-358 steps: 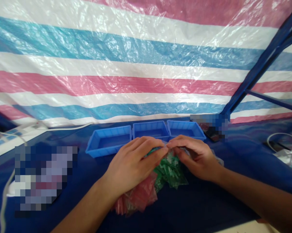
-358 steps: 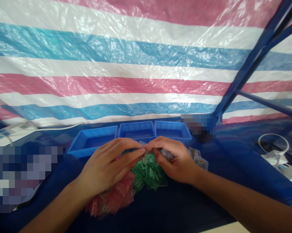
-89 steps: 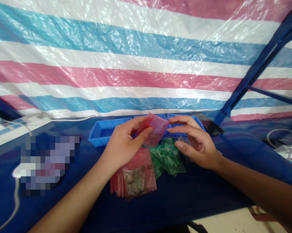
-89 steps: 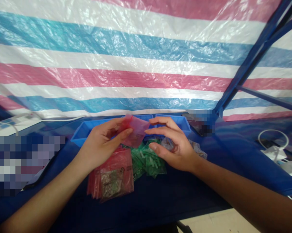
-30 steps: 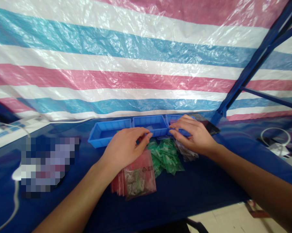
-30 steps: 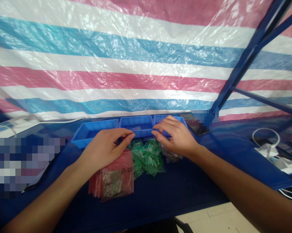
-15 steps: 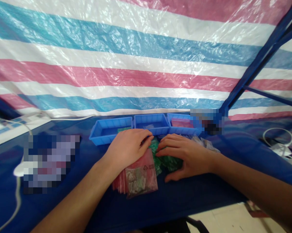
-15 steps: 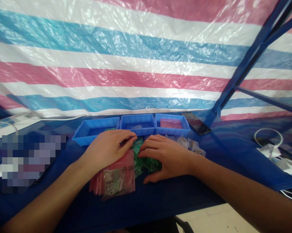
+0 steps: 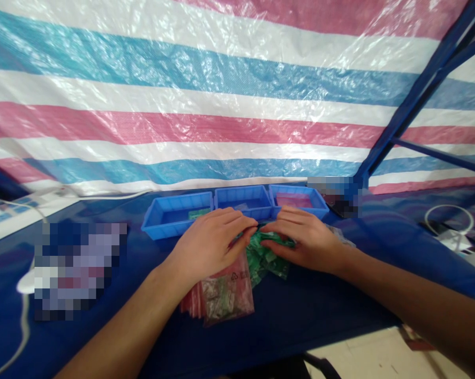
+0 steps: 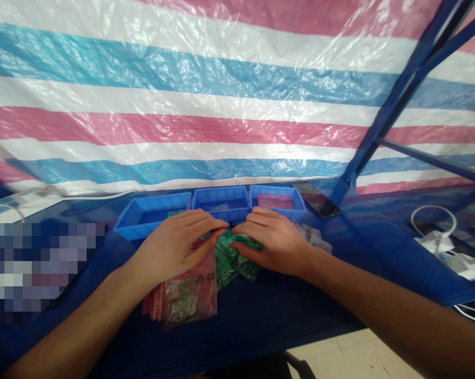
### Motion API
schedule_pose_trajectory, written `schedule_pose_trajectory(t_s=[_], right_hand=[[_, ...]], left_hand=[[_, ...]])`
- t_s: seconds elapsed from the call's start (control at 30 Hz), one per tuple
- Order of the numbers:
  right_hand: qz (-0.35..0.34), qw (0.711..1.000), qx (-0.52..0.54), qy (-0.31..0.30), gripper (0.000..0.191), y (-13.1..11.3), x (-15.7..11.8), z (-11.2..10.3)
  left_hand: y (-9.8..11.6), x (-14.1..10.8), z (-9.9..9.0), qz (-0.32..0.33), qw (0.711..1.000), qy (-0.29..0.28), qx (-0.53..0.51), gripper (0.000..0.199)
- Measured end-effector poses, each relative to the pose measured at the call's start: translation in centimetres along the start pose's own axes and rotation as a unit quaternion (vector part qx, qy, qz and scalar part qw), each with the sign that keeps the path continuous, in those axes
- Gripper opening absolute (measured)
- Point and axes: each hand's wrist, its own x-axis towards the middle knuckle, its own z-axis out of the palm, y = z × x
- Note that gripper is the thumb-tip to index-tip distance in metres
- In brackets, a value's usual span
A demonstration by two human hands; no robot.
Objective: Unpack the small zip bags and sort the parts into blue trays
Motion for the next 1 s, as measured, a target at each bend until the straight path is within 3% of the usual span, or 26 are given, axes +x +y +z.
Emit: schedule_pose_trajectory(t_s=[0.1,0.2,0.3,0.47,0.67,0.77,0.87,1.0], right_hand=[[0.041,0.998,0.014,0.04,0.012,0.0,-0.1,-0.4],[0.142,0.983,0.056,0.102,0.013,-0.2,0.0,-0.6],[0.228,0.951,0.122,0.168,0.014,-0.3,0.1,-0.3],[0.297,0.894,0.24,0.233,0.02,-0.7,0.1,0.8],[0.299,0.874,0.342,0.171,0.026,-1.4,0.3,0.8],[0.287,0.864,0.393,0.129,0.035,-1.4,0.4,0.5],[0.265,0.855,0.429,0.125,0.045,-1.2,0.3,0.4],[0.242,0.876,0.404,0.107,0.018,-1.2,0.2,0.0]], left_hand=[[0.2,-0.1,-0.1,-0.025,1.0,-0.007,-0.008,0.038],[0.5,-0.1,-0.4,-0.039,0.999,-0.012,-0.026,0.052],[1.1,-0.1,-0.6,-0.043,0.998,-0.008,-0.048,0.065],[2.0,0.1,-0.2,-0.069,0.992,-0.02,-0.108,0.084],[2.5,0.4,0.0,-0.087,0.98,0.033,-0.174,0.057],[2.4,0.4,-0.4,-0.113,0.969,0.085,-0.203,0.054],[2.1,0.4,-0.7,-0.129,0.962,0.107,-0.217,0.048],[1.6,0.5,-0.9,-0.091,0.968,0.128,-0.197,0.026]])
